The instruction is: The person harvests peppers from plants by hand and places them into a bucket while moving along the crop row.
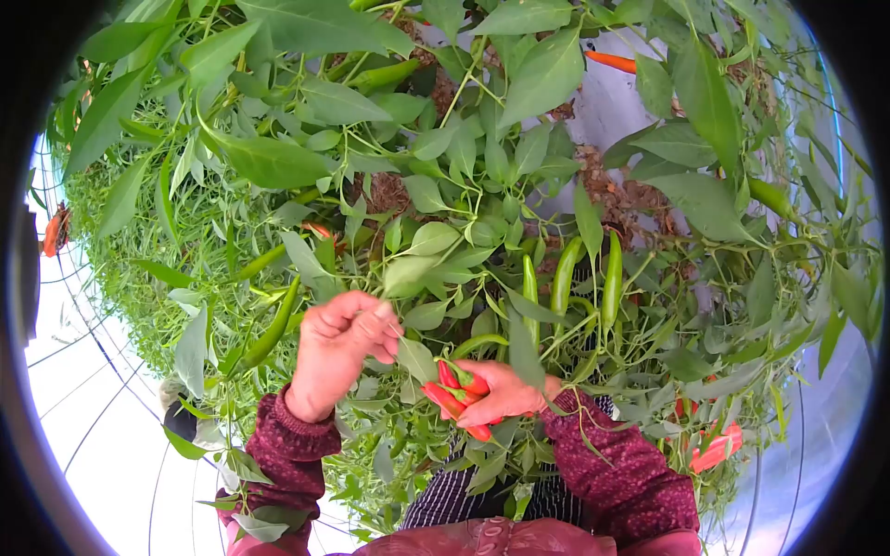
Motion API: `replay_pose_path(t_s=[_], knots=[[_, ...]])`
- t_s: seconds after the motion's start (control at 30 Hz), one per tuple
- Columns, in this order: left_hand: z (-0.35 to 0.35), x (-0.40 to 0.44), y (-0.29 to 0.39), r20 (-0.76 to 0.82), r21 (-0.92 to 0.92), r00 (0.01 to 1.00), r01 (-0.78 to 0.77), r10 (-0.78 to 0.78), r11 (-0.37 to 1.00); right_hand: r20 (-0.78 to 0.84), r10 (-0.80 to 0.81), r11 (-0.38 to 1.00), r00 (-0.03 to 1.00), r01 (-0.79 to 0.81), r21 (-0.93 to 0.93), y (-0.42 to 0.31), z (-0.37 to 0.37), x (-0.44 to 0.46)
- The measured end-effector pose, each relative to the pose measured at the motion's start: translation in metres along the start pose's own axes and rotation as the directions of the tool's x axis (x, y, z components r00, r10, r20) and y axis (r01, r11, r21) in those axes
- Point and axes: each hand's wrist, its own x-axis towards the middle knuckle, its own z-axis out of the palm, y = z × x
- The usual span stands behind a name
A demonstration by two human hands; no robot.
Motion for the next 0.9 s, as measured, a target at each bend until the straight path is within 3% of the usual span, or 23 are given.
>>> replay_pose_path(t_s=[0.03,0.1,0.13,0.17,0.23,0.3,0.4,0.43,0.5,0.63,0.7,0.77,0.83,0.9], knots=[[-0.002,0.000,0.009,0.006,-0.001,1.000,-0.009,0.009,1.000,-0.006,-0.006,1.000,1.000,0.006,-0.007,0.000,0.001,-0.001],[-0.007,0.009,0.031,-0.057,-0.179,0.997,-0.055,0.046,0.982,-0.037,-0.014,1.000,0.999,0.015,0.011,-0.005,0.000,-0.003],[-0.010,0.015,0.038,-0.073,-0.202,0.996,-0.074,0.060,0.977,-0.070,-0.130,0.984,0.989,0.138,0.117,-0.006,0.004,-0.004],[-0.009,0.020,0.041,-0.060,-0.202,0.995,-0.090,0.080,0.975,-0.080,-0.146,0.983,0.986,0.154,0.101,-0.009,0.006,-0.005],[-0.005,0.027,0.043,-0.037,0.121,0.985,-0.161,0.167,0.979,-0.138,-0.342,0.881,0.930,0.368,0.298,-0.016,0.008,-0.007],[0.000,0.032,0.037,0.000,0.199,0.975,-0.216,0.220,0.956,-0.149,-0.398,0.851,0.905,0.425,0.308,-0.026,0.013,-0.008],[0.009,0.042,0.040,-0.031,0.520,0.867,-0.411,0.498,0.749,-0.157,-0.554,0.733,0.817,0.569,0.373,-0.028,0.014,0.001],[0.015,0.046,0.046,-0.014,0.518,0.863,-0.426,0.505,0.742,-0.187,-0.551,0.733,0.813,0.579,0.356,-0.036,0.018,-0.003],[0.030,0.053,0.065,0.163,0.670,0.677,-0.610,0.718,0.423,-0.306,-0.516,0.685,0.800,0.600,0.413,-0.038,0.022,-0.001],[0.072,0.080,0.093,0.270,0.565,0.623,-0.720,0.734,0.404,-0.266,-0.548,0.654,0.793,0.605,0.455,-0.040,0.011,0.007],[0.083,0.107,0.095,0.349,0.621,0.626,-0.712,0.698,0.328,-0.248,-0.529,0.700,0.812,0.582,0.413,-0.040,0.004,0.015],[0.095,0.136,0.097,0.203,0.576,0.550,-0.736,0.810,0.356,-0.142,-0.488,0.811,0.861,0.507,0.292,-0.041,-0.001,0.020],[0.098,0.154,0.119,0.027,0.485,0.677,-0.652,0.736,0.583,-0.160,-0.526,0.772,0.835,0.548,0.323,-0.044,0.000,0.013],[0.068,0.205,0.116,0.118,0.692,0.622,-0.611,0.774,0.386,-0.099,-0.547,0.745,0.831,0.538,0.394,-0.044,-0.005,0.015]])
